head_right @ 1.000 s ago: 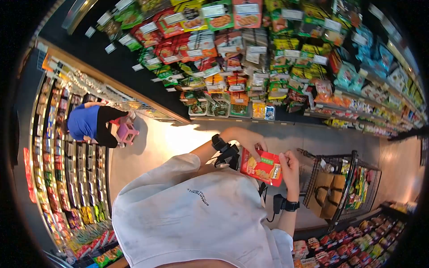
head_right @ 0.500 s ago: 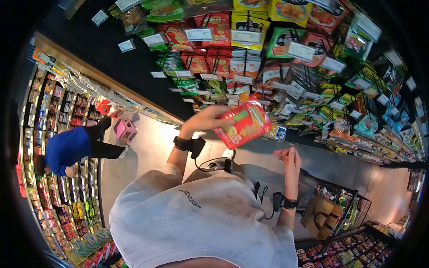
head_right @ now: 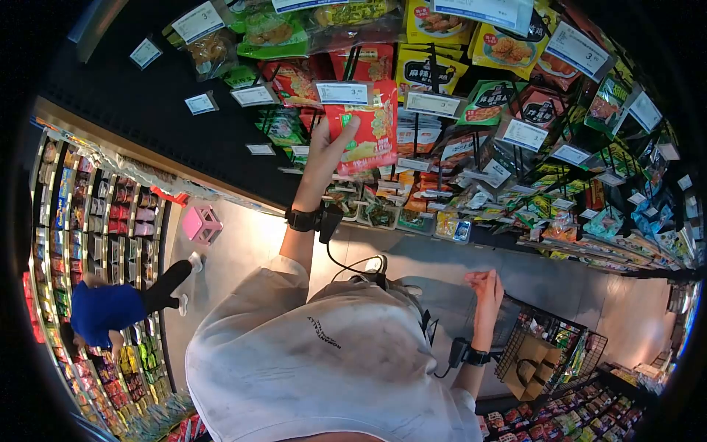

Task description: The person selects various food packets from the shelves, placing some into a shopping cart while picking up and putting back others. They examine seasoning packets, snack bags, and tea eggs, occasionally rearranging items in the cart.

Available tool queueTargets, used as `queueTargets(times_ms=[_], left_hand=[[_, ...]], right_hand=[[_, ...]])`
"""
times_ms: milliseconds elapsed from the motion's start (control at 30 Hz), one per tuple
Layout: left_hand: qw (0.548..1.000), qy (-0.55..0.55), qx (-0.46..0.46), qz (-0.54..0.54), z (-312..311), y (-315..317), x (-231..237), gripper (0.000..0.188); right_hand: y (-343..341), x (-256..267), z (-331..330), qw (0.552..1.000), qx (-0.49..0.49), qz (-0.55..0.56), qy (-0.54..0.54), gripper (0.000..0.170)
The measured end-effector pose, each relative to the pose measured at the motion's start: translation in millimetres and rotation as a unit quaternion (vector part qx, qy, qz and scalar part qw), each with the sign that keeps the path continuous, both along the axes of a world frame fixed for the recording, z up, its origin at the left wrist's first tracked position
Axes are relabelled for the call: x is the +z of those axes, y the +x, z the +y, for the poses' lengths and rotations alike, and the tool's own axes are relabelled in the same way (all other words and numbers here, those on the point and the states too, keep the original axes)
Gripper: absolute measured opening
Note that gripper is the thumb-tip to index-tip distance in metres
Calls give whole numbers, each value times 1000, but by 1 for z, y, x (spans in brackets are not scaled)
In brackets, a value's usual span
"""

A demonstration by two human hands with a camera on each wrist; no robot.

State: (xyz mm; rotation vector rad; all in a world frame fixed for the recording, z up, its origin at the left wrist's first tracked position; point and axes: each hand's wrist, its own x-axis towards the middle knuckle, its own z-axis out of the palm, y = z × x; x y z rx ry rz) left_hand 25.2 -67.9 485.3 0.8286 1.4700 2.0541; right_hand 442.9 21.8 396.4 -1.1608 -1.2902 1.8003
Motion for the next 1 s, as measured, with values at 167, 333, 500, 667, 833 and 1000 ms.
queueTargets(times_ms=[167, 333, 500, 667, 833, 1000], left_hand=[[997, 61, 41, -22, 7, -9, -1, 25], [995, 72, 68, 8, 15, -20, -8, 23], [994, 78, 70, -41, 23, -27, -11, 22], [992, 91, 87, -6, 36, -46, -17, 22], [989, 91, 119, -14, 49, -52, -13, 14], [952, 61, 265, 136, 63, -84, -74, 43]], right_hand=[[3, -2, -2, 1000, 5, -4, -2, 35], [-1, 8, -9, 999, -45, -5, -20, 37], [0, 8, -8, 999, -42, -5, -9, 36], [3, 4, -11, 999, -43, -7, -12, 35], [3, 5, -13, 999, -35, -2, -6, 33], [16, -7, -14, 999, -31, -9, -7, 31]])
